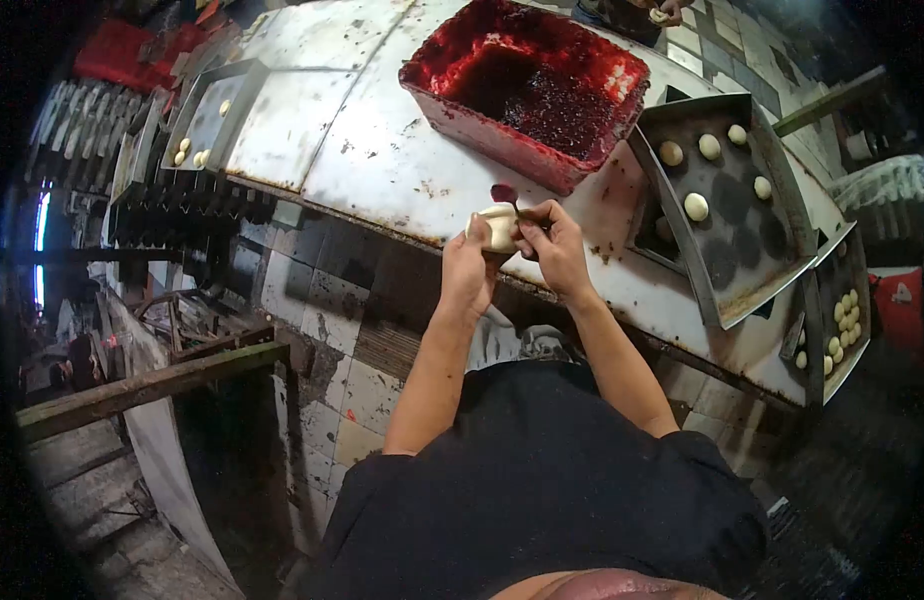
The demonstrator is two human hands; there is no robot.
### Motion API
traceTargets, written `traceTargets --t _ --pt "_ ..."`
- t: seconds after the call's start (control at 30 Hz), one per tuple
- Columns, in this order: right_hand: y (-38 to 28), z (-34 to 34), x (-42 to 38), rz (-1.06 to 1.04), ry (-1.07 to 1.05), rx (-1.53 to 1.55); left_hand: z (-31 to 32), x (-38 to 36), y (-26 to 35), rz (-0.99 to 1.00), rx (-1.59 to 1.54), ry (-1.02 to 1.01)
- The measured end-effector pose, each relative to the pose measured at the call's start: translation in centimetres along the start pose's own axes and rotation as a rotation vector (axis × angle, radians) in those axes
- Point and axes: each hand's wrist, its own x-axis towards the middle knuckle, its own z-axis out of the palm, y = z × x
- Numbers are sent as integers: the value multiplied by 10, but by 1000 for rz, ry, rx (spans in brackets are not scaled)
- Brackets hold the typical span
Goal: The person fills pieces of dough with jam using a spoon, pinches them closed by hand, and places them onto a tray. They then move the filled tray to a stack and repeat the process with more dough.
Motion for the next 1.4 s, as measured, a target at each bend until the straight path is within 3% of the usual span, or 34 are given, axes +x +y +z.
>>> traceTargets --t 0.07,0.13,0.2,0.27,0.33,0.43,0.47,0.57,0.6,0.67,0.73,0.8,0.87,0.93,1.0,1.07,1.1,1.13,1.2,1.23,1.33,1.4 --pt "-1 -2 -6 -31 15 -113 -8 12 0 -18 16 -35" --pt "-4 6 -18 -296 90 -529 -12 23 9 -61 -5 -153" --pt "8 12 -20 -243 186 -480 -13 36 20 -149 24 -167" --pt "36 11 -16 -433 374 -540 -13 48 28 -239 -23 -262" --pt "57 0 -19 -388 417 -593 -27 68 27 -274 -55 -290" --pt "68 -2 -24 -265 498 -699 -51 103 40 -272 -146 -180" --pt "72 -9 -22 -250 515 -716 -66 119 41 -277 -170 -256" --pt "87 -41 -14 -218 719 -1448 -82 133 66 -355 -92 -437" --pt "84 -40 -13 -196 730 -1465 -76 130 79 -377 9 -525" --pt "64 -23 -12 -154 656 -1222 -67 123 93 -412 108 -628" --pt "15 35 -11 -84 512 -660 -64 107 98 -370 223 -842" --pt "1 56 -14 -223 301 -467 -56 84 106 -360 358 -920" --pt "-7 71 -24 -311 312 -456 -50 57 102 -297 359 -921" --pt "-8 83 -41 -349 356 -155 -41 34 103 -205 435 -920" --pt "-18 93 -64 -396 379 -152 -42 16 96 -101 509 -894" --pt "-29 96 -94 -481 302 -507 -49 4 83 -76 591 -909" --pt "-34 97 -112 -439 259 -535 -45 -14 79 -87 531 -849" --pt "-30 95 -130 -381 253 -511 -49 -26 64 -78 543 -851" --pt "-23 97 -164 -307 322 -229 -58 -51 28 -76 278 -712" --pt "-19 94 -182 -324 336 -216 -56 -77 14 -39 327 -644" --pt "-3 73 -238 -260 468 -106 -60 -136 -12 60 518 -769" --pt "7 56 -276 -391 580 -294 -64 -158 -22 302 630 -993"
